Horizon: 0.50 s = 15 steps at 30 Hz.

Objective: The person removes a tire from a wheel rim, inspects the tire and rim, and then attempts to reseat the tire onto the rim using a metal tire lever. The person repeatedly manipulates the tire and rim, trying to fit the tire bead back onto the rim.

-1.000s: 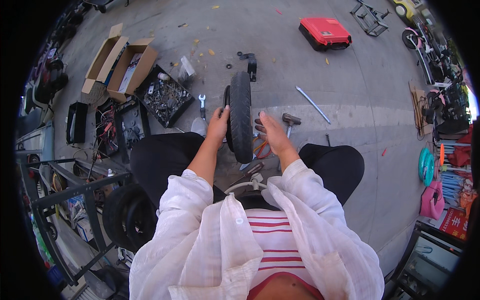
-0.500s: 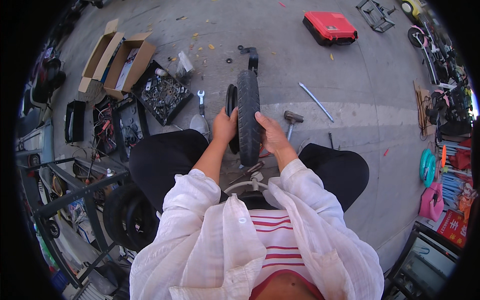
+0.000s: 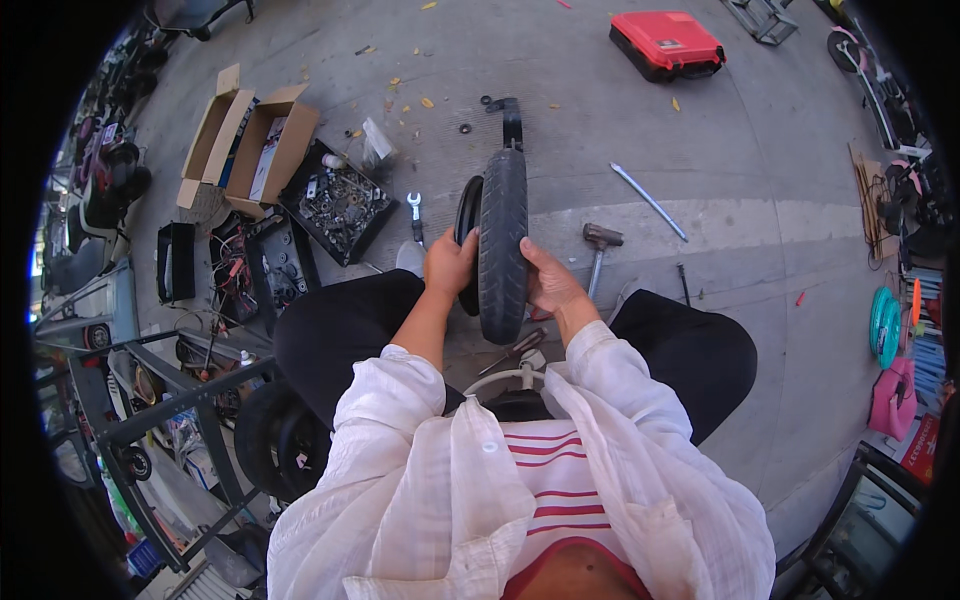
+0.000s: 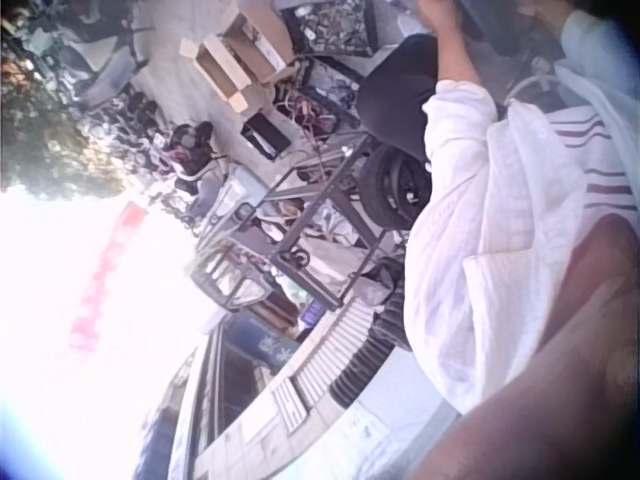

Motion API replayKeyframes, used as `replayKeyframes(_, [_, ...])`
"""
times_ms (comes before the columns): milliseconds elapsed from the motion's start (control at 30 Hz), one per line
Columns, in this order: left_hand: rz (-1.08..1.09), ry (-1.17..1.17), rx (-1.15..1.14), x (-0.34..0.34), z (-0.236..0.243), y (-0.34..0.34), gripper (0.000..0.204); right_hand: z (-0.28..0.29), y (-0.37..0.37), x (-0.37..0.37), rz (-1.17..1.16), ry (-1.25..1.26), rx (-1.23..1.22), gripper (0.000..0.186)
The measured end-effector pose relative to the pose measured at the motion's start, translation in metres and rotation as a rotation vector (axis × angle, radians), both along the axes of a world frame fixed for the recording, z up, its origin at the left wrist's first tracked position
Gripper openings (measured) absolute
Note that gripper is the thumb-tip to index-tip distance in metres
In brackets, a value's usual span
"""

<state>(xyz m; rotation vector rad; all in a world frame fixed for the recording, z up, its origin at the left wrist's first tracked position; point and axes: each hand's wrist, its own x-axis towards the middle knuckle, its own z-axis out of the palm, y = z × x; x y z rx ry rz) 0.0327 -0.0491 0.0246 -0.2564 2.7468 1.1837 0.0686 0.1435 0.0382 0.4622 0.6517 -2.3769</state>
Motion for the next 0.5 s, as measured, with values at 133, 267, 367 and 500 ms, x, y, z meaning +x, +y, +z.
replayKeyframes(133, [-0.004,0.006,0.017,0.000,0.000,-0.001,0.037,-0.004,0.001,0.000,0.022,0.007,-0.051,0.046])
replayKeyframes(267, [-0.023,0.007,0.000,-0.002,-0.004,0.000,0.037,-0.009,0.001,-0.003,0.010,-0.033,-0.097,0.053])
replayKeyframes(367, [-0.035,0.012,0.010,-0.004,-0.001,0.006,0.036,-0.017,0.010,-0.011,0.054,-0.089,-0.198,0.060])
replayKeyframes(500, [-0.021,0.003,0.088,-0.004,-0.012,0.006,0.047,-0.019,0.007,-0.013,0.008,-0.146,-0.173,0.054])
